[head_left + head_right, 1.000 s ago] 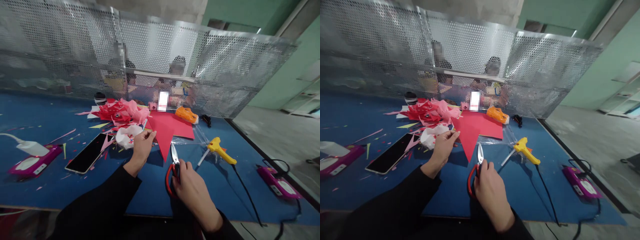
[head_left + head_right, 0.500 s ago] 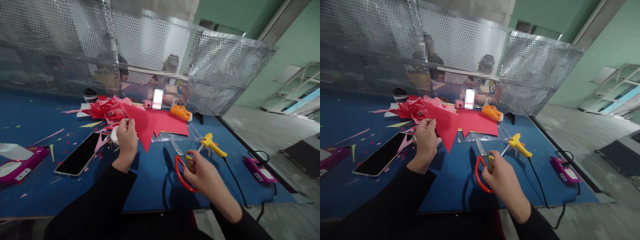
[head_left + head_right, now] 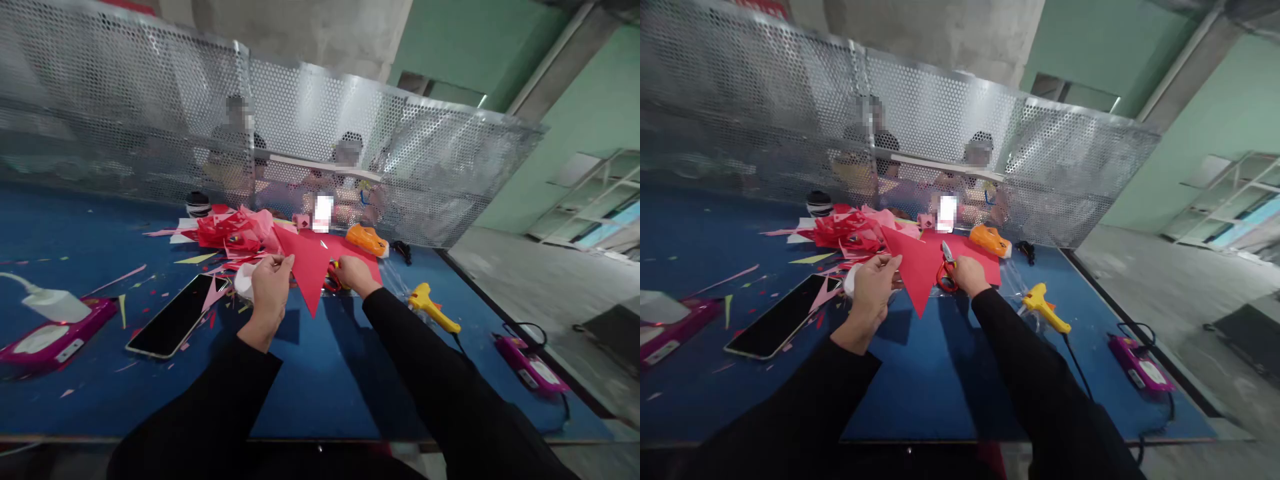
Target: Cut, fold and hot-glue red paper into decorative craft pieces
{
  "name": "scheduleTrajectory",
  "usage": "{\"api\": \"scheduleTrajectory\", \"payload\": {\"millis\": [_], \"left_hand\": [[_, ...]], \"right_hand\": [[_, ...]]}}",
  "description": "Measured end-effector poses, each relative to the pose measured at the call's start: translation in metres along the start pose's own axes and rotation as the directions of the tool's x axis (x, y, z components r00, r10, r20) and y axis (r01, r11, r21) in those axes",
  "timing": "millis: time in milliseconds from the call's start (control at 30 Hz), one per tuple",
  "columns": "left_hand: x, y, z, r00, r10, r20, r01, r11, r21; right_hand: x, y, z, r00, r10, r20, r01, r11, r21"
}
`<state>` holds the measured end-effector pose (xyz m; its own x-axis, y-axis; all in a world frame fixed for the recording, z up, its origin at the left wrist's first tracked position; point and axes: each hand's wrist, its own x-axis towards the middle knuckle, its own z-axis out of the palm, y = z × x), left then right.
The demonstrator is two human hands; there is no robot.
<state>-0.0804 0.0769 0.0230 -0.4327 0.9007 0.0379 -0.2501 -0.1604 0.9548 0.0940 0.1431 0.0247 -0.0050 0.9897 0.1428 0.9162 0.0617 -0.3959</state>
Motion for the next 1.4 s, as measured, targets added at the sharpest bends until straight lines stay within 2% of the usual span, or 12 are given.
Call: {"api": "scheduleTrajectory", "payload": {"millis": [133, 267, 400, 567, 700, 867, 1000, 1100, 1167, 1267, 1333, 1400], "left_hand": [[-0.009, 0.002, 0.005, 0.997, -0.04, 0.061, 0.041, 0.999, -0.014], [-0.02, 0.001, 0.011, 0.984, -0.09, 0.152, 0.091, 0.996, 0.001], [-0.025, -0.003, 0.013, 0.963, -0.16, 0.219, 0.159, 0.987, 0.021], [-0.026, -0.007, 0.014, 0.916, -0.297, 0.27, 0.304, 0.953, 0.019], [-0.023, -0.009, 0.014, 0.887, -0.371, 0.276, 0.384, 0.923, 0.006], [-0.019, -0.018, 0.012, 0.882, -0.388, 0.266, 0.401, 0.916, 0.006], [-0.023, -0.022, 0.013, 0.904, -0.324, 0.279, 0.324, 0.945, 0.046], [-0.03, -0.017, 0.016, 0.905, -0.238, 0.352, 0.243, 0.97, 0.03], [-0.035, -0.013, 0.016, 0.859, -0.253, 0.446, 0.262, 0.964, 0.044], [-0.041, -0.006, 0.014, 0.72, -0.376, 0.583, 0.338, 0.924, 0.179], [-0.043, -0.003, 0.013, 0.638, -0.452, 0.623, 0.352, 0.891, 0.286], [-0.046, -0.001, 0.012, 0.607, -0.488, 0.627, 0.356, 0.872, 0.335]], "right_hand": [[-0.021, 0.016, -0.02, 0.981, 0.02, -0.192, 0.013, 0.985, 0.17], [-0.048, 0.017, -0.024, 0.938, -0.068, -0.339, 0.2, 0.907, 0.371], [-0.067, 0.014, -0.004, 0.914, -0.163, -0.372, 0.349, 0.783, 0.514], [-0.078, 0.024, 0.011, 0.88, -0.146, -0.452, 0.419, 0.686, 0.595], [-0.082, 0.028, 0.007, 0.865, -0.167, -0.472, 0.461, 0.636, 0.619], [-0.09, 0.025, -0.009, 0.837, -0.25, -0.487, 0.538, 0.538, 0.648], [-0.094, 0.026, -0.016, 0.832, -0.104, -0.545, 0.515, 0.51, 0.689], [-0.092, 0.029, -0.018, 0.811, 0.03, -0.584, 0.484, 0.526, 0.699], [-0.09, 0.03, -0.019, 0.805, 0.059, -0.59, 0.46, 0.565, 0.685], [-0.089, 0.031, -0.02, 0.815, -0.004, -0.58, 0.42, 0.693, 0.585], [-0.089, 0.032, -0.02, 0.822, -0.055, -0.567, 0.395, 0.774, 0.496], [-0.089, 0.034, -0.02, 0.835, -0.076, -0.545, 0.373, 0.805, 0.461]]}}
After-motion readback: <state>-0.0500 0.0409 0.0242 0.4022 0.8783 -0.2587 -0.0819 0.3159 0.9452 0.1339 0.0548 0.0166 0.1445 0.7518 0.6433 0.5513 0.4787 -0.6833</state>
